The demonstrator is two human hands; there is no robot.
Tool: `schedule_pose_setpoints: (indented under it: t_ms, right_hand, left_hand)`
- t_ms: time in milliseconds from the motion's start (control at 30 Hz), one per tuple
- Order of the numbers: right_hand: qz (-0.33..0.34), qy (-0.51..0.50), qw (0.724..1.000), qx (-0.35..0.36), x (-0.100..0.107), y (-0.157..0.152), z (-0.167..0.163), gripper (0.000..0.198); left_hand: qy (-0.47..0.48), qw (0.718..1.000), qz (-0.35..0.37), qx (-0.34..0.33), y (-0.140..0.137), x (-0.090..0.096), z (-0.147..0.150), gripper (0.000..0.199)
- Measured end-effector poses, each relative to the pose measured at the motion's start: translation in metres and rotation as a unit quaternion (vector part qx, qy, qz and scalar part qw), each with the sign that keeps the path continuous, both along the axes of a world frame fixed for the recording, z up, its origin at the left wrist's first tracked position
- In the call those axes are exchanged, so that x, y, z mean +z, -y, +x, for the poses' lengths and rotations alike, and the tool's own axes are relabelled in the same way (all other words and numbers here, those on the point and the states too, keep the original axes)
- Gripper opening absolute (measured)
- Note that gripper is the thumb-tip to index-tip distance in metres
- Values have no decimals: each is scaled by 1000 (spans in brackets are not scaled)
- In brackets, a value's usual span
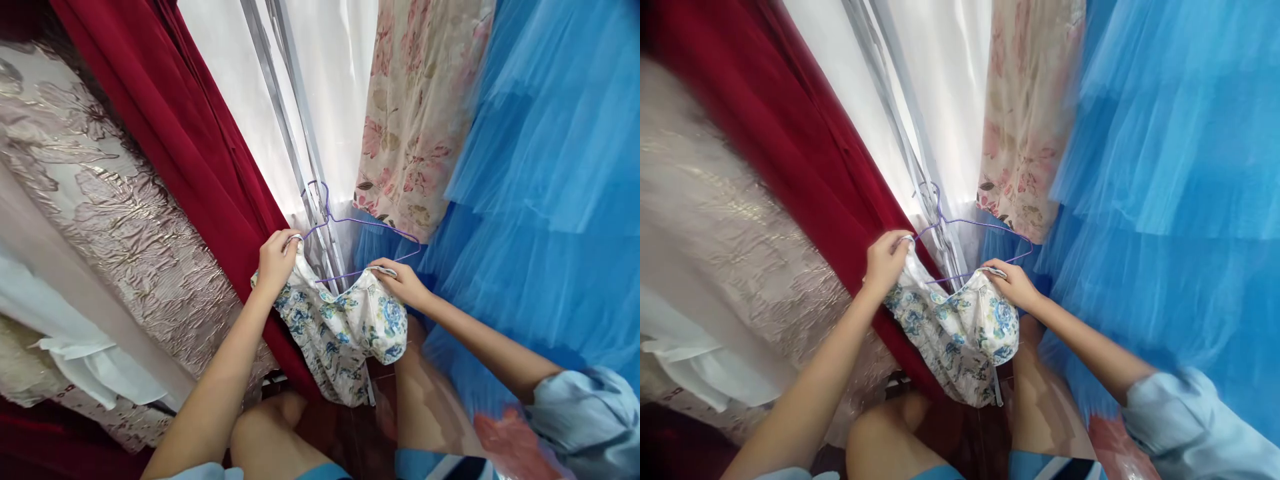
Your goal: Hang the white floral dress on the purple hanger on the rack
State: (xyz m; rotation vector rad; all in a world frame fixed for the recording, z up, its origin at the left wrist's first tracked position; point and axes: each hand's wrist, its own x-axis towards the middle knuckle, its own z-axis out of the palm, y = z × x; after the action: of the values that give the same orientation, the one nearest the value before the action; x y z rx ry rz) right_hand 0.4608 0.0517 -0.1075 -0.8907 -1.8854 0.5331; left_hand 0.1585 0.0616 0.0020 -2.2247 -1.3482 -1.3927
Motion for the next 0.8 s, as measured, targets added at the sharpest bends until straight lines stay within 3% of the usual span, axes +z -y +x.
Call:
schedule_pose_setpoints:
  t_ms: [33, 100, 233, 300, 433, 567, 633, 800]
  right_hand:
    - [30, -11, 999, -26, -1, 7, 7, 32]
    - [76, -15, 993, -84, 0, 15, 27, 54]
    - [137, 31, 976, -168, 18, 9, 72, 84]
    - [146, 55, 974, -165, 33, 0, 86, 75]
    - [93, 91, 989, -78, 61, -13, 91, 38]
    - [136, 31, 982, -126, 74, -26, 80, 34]
    - [110, 9, 987, -113, 76, -37, 75, 33]
    - [-76, -38, 996, -27, 65, -49, 71, 33]
  left_hand:
    - [12, 1000, 20, 8, 2, -1, 1, 22]
    - [20, 999, 38, 13, 4, -3, -1, 21]
    - [1, 1000, 21, 5, 7, -6, -5, 22]
    - [-8, 1000, 13, 3, 9, -8, -5, 24]
    - [-5, 1000, 4, 6, 13, -12, -6, 25]
    - [-9, 1000, 3, 7, 15, -12, -9, 24]
    - [-15, 1000, 4, 5, 16, -12, -10, 24]
    - [4, 1000, -5, 2, 15, -12, -14, 24]
